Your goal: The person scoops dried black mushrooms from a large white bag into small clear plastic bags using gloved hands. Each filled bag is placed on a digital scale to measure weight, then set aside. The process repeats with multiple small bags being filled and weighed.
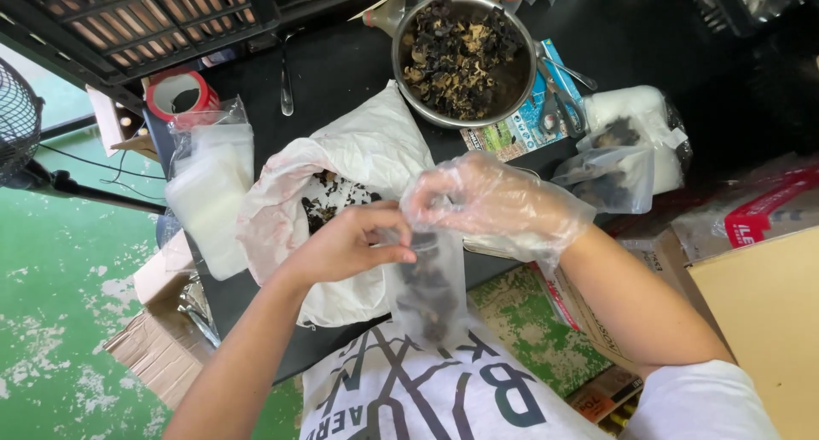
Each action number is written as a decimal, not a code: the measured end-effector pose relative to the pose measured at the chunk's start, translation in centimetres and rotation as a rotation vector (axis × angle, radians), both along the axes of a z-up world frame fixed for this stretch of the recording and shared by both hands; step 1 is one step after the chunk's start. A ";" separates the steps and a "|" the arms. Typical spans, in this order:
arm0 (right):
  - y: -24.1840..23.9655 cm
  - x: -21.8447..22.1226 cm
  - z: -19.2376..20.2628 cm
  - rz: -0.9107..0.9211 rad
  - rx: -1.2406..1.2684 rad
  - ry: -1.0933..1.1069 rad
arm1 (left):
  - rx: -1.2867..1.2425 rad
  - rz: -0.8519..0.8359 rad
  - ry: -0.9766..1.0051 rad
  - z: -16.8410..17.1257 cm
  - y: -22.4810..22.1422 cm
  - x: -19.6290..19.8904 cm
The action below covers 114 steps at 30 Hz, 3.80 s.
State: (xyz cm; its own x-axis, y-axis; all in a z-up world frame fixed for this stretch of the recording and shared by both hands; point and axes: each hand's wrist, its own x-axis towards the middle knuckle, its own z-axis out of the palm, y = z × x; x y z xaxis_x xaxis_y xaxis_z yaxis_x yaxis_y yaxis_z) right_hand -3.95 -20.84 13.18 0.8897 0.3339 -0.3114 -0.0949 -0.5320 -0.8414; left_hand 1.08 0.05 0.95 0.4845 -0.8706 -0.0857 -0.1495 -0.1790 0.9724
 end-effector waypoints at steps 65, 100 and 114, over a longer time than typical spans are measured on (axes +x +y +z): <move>-0.5 5.3 -5.6 0.598 -0.137 0.105 | -0.011 -0.076 0.163 0.4 0.2 0.6; -1.7 7.3 -10.4 0.773 -0.096 0.075 | -0.007 -0.134 0.153 0.2 -0.2 1.1; -0.2 2.3 -1.1 0.385 -0.289 0.277 | -0.145 0.064 0.180 -3.7 0.9 -0.3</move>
